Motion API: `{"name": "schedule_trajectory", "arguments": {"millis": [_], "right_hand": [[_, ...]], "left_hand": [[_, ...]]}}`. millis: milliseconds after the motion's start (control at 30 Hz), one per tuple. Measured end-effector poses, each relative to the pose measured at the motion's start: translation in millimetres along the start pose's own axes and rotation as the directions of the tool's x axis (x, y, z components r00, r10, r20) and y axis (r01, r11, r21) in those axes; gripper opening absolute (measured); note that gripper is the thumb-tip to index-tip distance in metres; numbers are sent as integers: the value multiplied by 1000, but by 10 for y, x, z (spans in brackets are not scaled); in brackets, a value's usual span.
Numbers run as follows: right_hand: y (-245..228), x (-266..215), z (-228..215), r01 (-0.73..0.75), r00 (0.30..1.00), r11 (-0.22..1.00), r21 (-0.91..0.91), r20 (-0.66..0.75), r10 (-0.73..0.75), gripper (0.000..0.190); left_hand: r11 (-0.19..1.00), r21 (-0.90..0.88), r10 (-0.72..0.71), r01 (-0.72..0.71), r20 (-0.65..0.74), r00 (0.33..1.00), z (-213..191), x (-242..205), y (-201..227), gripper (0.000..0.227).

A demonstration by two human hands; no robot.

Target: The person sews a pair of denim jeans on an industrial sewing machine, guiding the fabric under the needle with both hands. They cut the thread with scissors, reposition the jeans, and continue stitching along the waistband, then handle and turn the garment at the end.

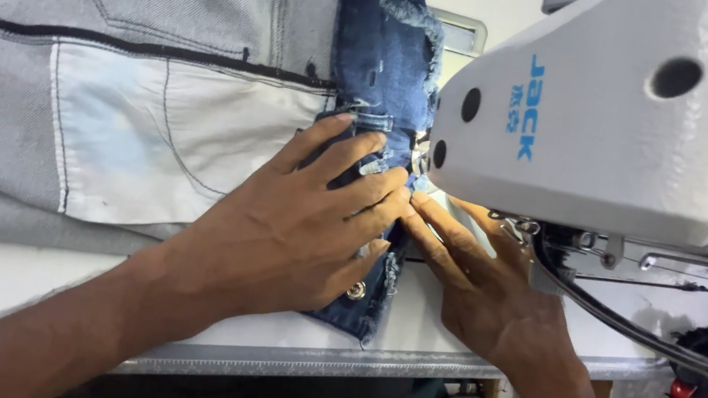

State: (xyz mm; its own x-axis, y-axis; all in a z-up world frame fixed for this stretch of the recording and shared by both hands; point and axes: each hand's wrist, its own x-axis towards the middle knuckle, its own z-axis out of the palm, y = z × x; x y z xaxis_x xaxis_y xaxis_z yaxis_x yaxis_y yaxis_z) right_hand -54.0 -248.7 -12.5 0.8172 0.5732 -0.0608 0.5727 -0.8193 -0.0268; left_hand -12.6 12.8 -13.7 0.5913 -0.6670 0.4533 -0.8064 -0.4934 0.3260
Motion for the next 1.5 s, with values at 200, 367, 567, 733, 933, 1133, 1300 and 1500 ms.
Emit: {"name": "schedule_trajectory", "arguments": {"millis": [200,367,567,733,933,1133,1300,1500], "right_hand": [[90,-39,66,77,996,997,30,-36,-76,80],[76,-46,33,107,992,994,10,-66,-106,80],[89,5,-47,171,980,985,-40,-96,-174,68],[97,15,-120,157,986,987,-21,-47,-158,79],[133,55,-102,175,983,977,124,-82,-166,81],[135,87,-141,197,975,972,128,-127,-181,80],[154,41,-86,105,994,957,270,-20,-104,77],[176,-24,-57,160,982,949,272,-138,-126,73]], "left_hand": [[996,-68,-60,62,29,998,11,64,-18,49],[997,-71,-37,39,26,999,51,-7,-67,48],[995,-64,-71,76,70,995,57,-10,-69,49],[996,-54,-68,72,67,995,54,4,-42,54],[992,-103,-69,73,45,997,7,17,-52,39],[988,-131,-78,78,11,997,-20,46,-63,28],[986,-147,-77,79,17,997,-8,34,-47,27],[997,-62,-47,53,86,995,23,61,5,44]]}}
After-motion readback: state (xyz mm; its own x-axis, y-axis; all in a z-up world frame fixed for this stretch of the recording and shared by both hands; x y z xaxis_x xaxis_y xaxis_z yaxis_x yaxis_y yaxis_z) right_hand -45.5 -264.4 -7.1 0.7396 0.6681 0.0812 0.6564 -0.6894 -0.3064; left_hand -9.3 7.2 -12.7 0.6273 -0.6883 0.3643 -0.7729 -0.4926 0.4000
